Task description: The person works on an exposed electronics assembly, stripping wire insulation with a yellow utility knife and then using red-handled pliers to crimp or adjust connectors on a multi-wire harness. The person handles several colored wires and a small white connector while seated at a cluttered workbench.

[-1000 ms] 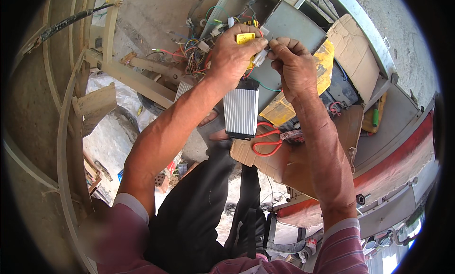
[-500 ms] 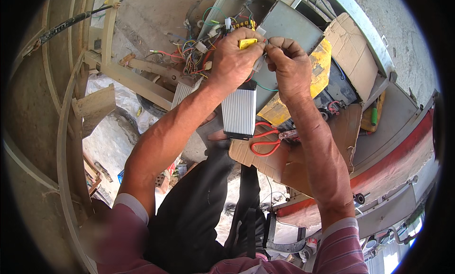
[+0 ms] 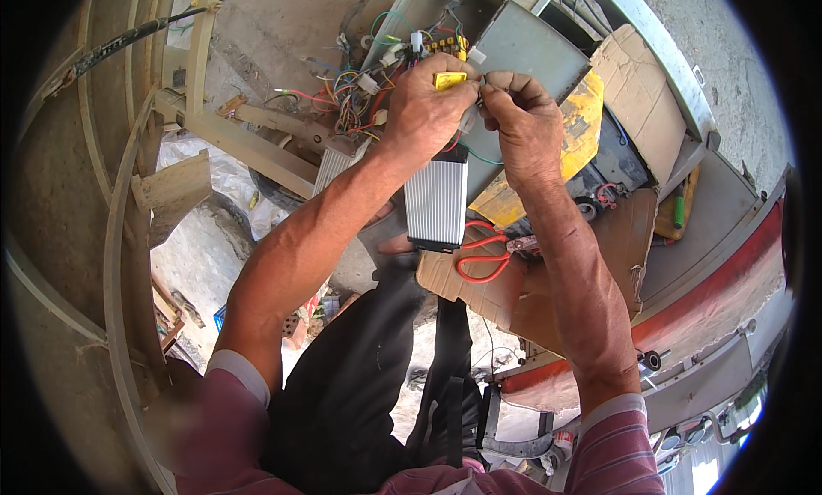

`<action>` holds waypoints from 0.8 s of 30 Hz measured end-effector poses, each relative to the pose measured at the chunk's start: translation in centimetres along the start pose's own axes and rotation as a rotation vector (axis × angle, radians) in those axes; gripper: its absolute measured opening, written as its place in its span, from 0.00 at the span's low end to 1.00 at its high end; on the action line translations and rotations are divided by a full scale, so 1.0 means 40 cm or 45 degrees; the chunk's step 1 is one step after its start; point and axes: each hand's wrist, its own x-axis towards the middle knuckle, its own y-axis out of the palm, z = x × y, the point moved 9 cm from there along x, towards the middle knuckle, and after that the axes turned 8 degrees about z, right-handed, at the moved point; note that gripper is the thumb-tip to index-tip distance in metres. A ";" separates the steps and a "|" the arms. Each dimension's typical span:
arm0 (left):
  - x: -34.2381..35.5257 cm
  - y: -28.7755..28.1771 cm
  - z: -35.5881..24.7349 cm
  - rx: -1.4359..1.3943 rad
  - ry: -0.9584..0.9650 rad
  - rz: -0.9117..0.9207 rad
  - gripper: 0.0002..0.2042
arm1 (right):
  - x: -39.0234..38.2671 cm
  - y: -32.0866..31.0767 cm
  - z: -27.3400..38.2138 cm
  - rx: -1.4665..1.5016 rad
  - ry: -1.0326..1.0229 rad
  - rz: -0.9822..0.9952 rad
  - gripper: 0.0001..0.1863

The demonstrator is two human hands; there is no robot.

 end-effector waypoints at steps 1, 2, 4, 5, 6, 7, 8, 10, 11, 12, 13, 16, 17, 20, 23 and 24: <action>0.001 0.000 0.000 0.001 0.009 0.006 0.07 | 0.000 0.001 0.000 -0.001 -0.001 0.003 0.11; 0.001 -0.002 0.001 0.006 0.007 0.008 0.07 | 0.000 0.002 0.001 0.002 -0.002 0.003 0.11; 0.002 -0.004 0.005 0.010 0.005 0.011 0.07 | -0.001 0.002 0.001 0.011 -0.001 0.000 0.11; 0.003 -0.005 0.007 0.010 0.006 0.013 0.07 | -0.001 0.004 0.001 0.008 -0.002 0.004 0.11; 0.003 -0.006 0.009 0.010 0.008 0.014 0.07 | -0.001 0.004 0.001 0.007 -0.001 0.005 0.11; 0.004 -0.007 0.011 0.021 0.008 0.012 0.06 | -0.001 0.005 0.000 0.008 -0.001 0.006 0.10; 0.004 -0.007 0.012 0.032 0.008 0.010 0.06 | 0.000 0.005 -0.001 0.003 0.004 0.005 0.10; 0.005 -0.007 0.015 0.037 0.010 0.014 0.06 | 0.000 0.004 -0.002 -0.006 0.012 0.005 0.10; 0.005 -0.007 0.015 0.031 0.012 0.019 0.06 | 0.000 0.004 -0.003 0.002 0.010 0.008 0.10; 0.006 -0.006 0.016 0.026 0.014 0.024 0.06 | 0.000 0.004 -0.003 0.010 0.008 0.011 0.10; 0.005 -0.006 0.017 0.029 0.009 0.027 0.06 | -0.001 0.004 -0.004 0.018 0.007 0.014 0.10; 0.005 -0.006 0.017 0.036 0.011 0.031 0.06 | -0.002 0.004 -0.005 0.014 0.009 0.014 0.10; 0.006 -0.006 0.015 0.035 0.020 0.030 0.06 | -0.002 0.003 -0.006 0.011 0.010 0.016 0.10; 0.006 -0.005 0.012 0.042 0.027 0.028 0.06 | -0.001 0.003 -0.005 0.014 0.009 0.022 0.10; 0.002 -0.006 0.016 0.038 -0.007 0.026 0.07 | -0.001 0.004 -0.007 0.020 0.016 0.024 0.10; 0.000 -0.007 0.018 0.033 -0.023 0.025 0.07 | -0.001 0.003 -0.008 0.017 0.018 0.023 0.10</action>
